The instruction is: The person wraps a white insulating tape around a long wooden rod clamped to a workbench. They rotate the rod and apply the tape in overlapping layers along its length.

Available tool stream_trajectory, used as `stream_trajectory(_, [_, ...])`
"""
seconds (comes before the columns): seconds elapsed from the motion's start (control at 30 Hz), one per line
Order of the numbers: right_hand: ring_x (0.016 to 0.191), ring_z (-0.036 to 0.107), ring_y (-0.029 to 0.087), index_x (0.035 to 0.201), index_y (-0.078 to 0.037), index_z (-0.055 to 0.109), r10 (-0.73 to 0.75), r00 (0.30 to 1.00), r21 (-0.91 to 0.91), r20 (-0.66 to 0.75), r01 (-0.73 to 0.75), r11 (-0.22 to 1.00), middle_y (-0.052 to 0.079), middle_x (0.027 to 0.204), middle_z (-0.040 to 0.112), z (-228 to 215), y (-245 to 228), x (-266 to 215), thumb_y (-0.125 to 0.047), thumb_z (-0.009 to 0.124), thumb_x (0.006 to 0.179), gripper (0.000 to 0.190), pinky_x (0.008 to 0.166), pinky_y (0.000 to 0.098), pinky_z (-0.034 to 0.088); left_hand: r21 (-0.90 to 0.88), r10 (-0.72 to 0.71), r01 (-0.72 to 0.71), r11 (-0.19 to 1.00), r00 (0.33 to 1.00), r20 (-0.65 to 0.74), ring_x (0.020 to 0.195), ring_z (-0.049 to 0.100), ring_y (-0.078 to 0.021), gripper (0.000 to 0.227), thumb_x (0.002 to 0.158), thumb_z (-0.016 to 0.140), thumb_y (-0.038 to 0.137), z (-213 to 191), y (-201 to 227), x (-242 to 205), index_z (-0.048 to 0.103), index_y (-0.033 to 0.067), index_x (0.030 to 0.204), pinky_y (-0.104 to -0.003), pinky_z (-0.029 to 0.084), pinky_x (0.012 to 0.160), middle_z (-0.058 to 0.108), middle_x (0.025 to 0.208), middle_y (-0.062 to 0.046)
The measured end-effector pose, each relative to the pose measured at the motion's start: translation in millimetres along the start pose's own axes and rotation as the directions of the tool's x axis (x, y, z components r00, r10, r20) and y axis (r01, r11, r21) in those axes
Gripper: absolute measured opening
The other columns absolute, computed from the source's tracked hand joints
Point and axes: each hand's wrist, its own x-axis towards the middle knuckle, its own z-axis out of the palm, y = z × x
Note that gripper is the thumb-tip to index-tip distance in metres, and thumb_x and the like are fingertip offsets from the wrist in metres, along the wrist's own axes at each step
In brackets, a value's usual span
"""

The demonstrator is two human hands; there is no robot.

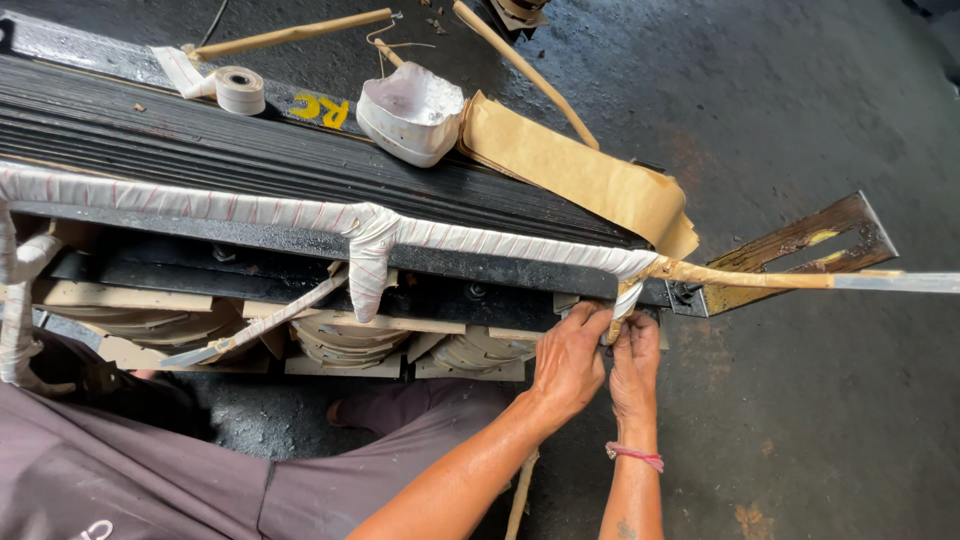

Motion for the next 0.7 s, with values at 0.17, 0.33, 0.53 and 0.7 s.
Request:
stream_trajectory(0.17, [0.086,0.050,0.005,0.130,-0.007,0.050,-0.032,0.999,-0.049,0.035,0.034,0.998,-0.002,0.105,0.060,-8.7,-5.7,-0.2,-0.040,0.061,0.101,0.045,0.070,0.0213,0.040,-0.085,0.030,-0.037,0.996,0.996,-0.085,0.106,0.068,-0.0419,0.035,0.092,0.056,0.000,-3.8,-0.7,-6.1,0.067,0.0019,0.125,-0.046,0.056,0.087,0.068,0.124,-0.018])
stream_trajectory(0.33, [0.073,0.054,0.008,0.113,-0.004,0.061,0.126,0.991,-0.061,-0.048,-0.129,0.990,0.003,0.088,0.063,-9.4,-1.0,-24.0,-0.032,0.052,0.109,0.030,0.057,0.0237,0.034,-0.330,-0.328,0.323,0.887,0.944,0.044,0.091,0.074,-0.0352,0.037,0.096,0.048,0.006,-24.1,9.5,-28.2,0.059,-0.0034,0.129,-0.040,0.058,0.084,0.067,0.123,-0.022])
stream_trajectory(0.53, [0.079,0.061,0.008,0.103,-0.007,0.062,0.159,0.963,0.189,-0.216,-0.119,0.975,0.001,0.090,0.063,11.9,-2.5,-60.8,-0.036,0.048,0.103,0.032,0.070,0.0265,0.052,-0.283,-0.221,0.247,0.927,0.968,0.121,0.101,0.066,-0.0469,0.036,0.102,0.050,0.023,-20.8,19.1,-39.8,0.062,-0.0068,0.119,-0.048,0.053,0.090,0.066,0.116,-0.030])
stream_trajectory(0.7, [0.070,0.050,0.008,0.087,-0.011,0.053,0.375,0.865,0.293,-0.333,-0.283,0.913,-0.003,0.081,0.051,42.1,-26.9,-77.1,-0.043,0.045,0.107,0.039,0.060,0.0300,0.044,-0.230,-0.421,0.527,0.818,0.821,0.385,0.096,0.068,-0.0491,0.046,0.100,0.047,0.039,1.2,5.3,-30.7,0.059,-0.0043,0.113,-0.052,0.052,0.086,0.069,0.099,-0.032])
